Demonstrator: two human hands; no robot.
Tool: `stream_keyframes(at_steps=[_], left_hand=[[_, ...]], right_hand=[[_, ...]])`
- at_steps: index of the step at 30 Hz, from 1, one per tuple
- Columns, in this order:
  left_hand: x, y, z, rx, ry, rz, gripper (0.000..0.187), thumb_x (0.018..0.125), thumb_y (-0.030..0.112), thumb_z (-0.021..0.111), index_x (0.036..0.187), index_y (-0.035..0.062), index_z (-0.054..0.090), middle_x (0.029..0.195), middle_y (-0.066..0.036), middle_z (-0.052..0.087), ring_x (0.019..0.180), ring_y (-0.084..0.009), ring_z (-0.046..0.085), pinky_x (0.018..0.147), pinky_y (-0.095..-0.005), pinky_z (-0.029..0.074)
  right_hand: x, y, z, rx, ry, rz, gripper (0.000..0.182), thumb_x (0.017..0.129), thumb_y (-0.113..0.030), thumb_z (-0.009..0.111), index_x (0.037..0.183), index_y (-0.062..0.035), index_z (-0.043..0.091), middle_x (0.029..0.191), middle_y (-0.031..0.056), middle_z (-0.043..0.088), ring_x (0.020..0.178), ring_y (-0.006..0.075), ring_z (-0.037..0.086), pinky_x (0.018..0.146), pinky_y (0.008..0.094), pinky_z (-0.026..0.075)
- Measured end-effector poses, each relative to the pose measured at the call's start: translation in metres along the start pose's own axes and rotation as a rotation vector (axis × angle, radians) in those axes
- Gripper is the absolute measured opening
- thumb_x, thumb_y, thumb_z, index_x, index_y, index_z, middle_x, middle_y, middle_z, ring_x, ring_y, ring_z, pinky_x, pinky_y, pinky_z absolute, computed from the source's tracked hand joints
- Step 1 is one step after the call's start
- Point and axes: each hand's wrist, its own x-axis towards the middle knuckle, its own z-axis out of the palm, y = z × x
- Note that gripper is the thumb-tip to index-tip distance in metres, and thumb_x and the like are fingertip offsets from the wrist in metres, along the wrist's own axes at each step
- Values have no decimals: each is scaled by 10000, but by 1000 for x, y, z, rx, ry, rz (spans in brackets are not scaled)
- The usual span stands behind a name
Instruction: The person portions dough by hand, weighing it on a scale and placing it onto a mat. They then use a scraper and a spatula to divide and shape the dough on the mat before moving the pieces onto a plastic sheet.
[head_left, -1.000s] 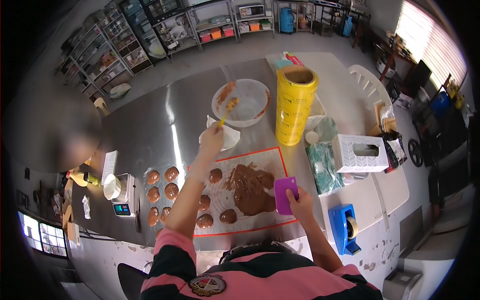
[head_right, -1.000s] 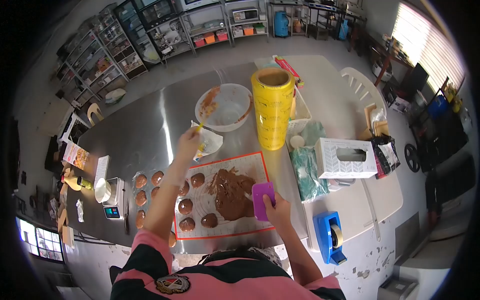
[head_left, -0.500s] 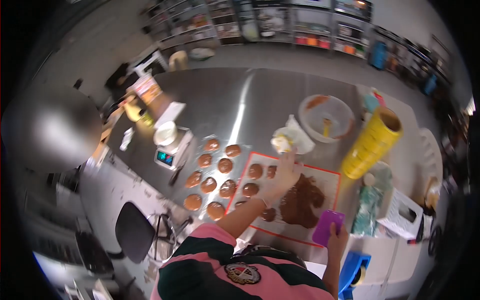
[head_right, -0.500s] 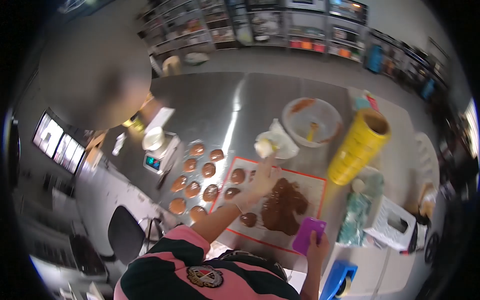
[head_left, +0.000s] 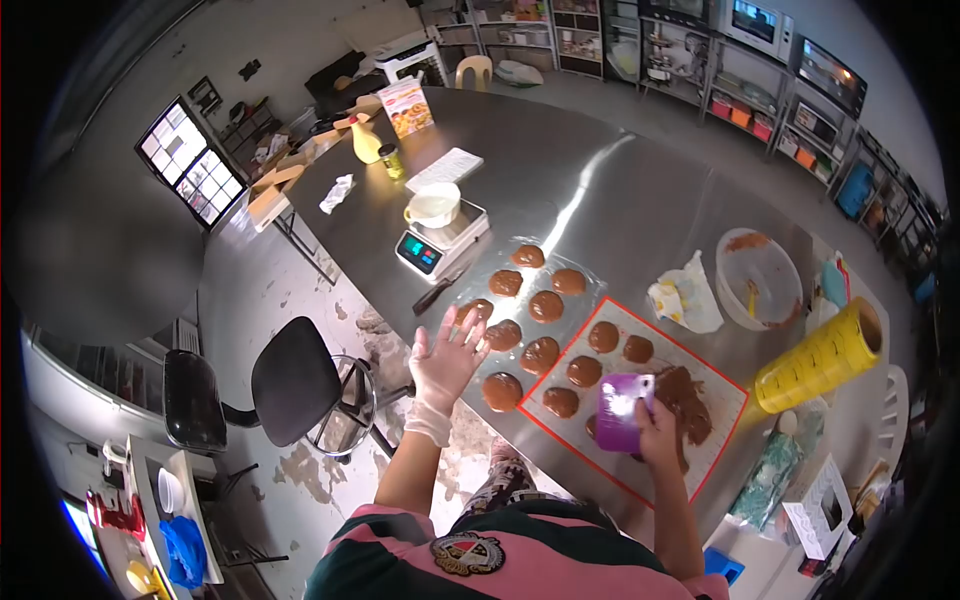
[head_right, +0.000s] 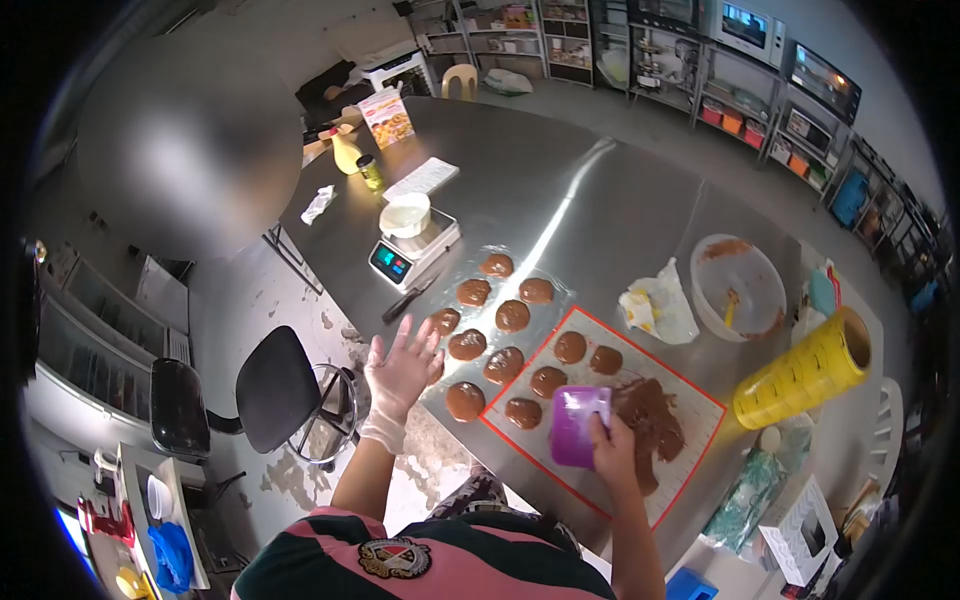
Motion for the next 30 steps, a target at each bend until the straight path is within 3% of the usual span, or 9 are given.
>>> stream_keyframes(at_steps=[5, 7, 11, 12, 16, 17, 20, 23, 30], left_hand=[[7, 69, -33, 222, -96, -66, 650, 798, 460, 522, 1288, 65, 356, 1312, -184, 363, 1168, -344, 391, 974, -487, 304], [20, 82, -46, 591, -87, -54, 656, 802, 457, 534, 1283, 45, 363, 1289, -177, 399, 1181, -305, 390, 976, -471, 307], [32, 79, -38, 1025, -164, -226, 615, 821, 450, 518, 1230, 3, 411, 1240, -137, 464, 1168, -251, 419, 986, -404, 306], [38, 75, -42, 1018, -220, -296, 520, 851, 381, 515, 1222, 25, 440, 1195, -92, 497, 1126, -214, 456, 982, -322, 314], [53, 39, -35, 1104, -337, -511, 362, 897, 258, 463, 1158, 11, 505, 1161, -68, 523, 1124, -172, 452, 966, -313, 316], [56, 24, -33, 1098, -352, -532, 362, 897, 258, 463, 1158, 11, 505, 1161, -68, 523, 1124, -172, 452, 966, -313, 316], [63, -30, -36, 1065, -488, -654, 332, 889, 228, 491, 1149, 25, 525, 1129, -57, 531, 1094, -147, 449, 951, -281, 317], [55, -81, -19, 1144, -516, -700, 324, 891, 219, 480, 1148, 27, 525, 1118, -51, 533, 1075, -138, 451, 948, -273, 316], [35, -208, -13, 1208, -435, -681, 345, 889, 164, 474, 1199, 10, 468, 1178, -78, 497, 1113, -149, 434, 954, -276, 331]], right_hand=[[25, -39, 95, -95, -116, 76, 255, 868, -248, 539, 935, -6, 586, 734, 39, 578, 656, 91, 502, 596, 276, 427], [35, -16, 122, -142, -15, -4, 266, 864, -249, 544, 983, -14, 583, 780, 58, 611, 684, 112, 547, 622, 290, 449], [32, -18, 144, -193, 259, 157, 294, 851, -262, 563, 1017, -20, 576, 808, 98, 620, 715, 139, 576, 659, 292, 466], [30, -24, 133, -219, 321, 176, 294, 851, -262, 563, 1017, -20, 576, 808, 98, 620, 715, 139, 576, 659, 292, 466], [7, -5, 83, -246, 641, 45, 314, 861, -286, 550, 1043, -32, 571, 849, 115, 630, 748, 175, 598, 692, 306, 473], [-5, 12, 55, -241, 756, 63, 268, 861, -272, 564, 953, -21, 586, 804, 47, 616, 726, 112, 558, 675, 258, 462], [-46, -5, -19, -557, 990, 198, 309, 852, -316, 554, 931, -18, 570, 804, 144, 634, 733, 207, 619, 640, 346, 471], [-63, 13, -83, -714, 1032, 352, 272, 847, -290, 534, 912, -27, 556, 807, 207, 613, 746, 354, 608, 660, 412, 469], [-36, 75, -138, -740, 801, 543, 326, 844, -334, 492, 1024, -63, 476, 863, 246, 603, 823, 431, 568, 720, 498, 440]])
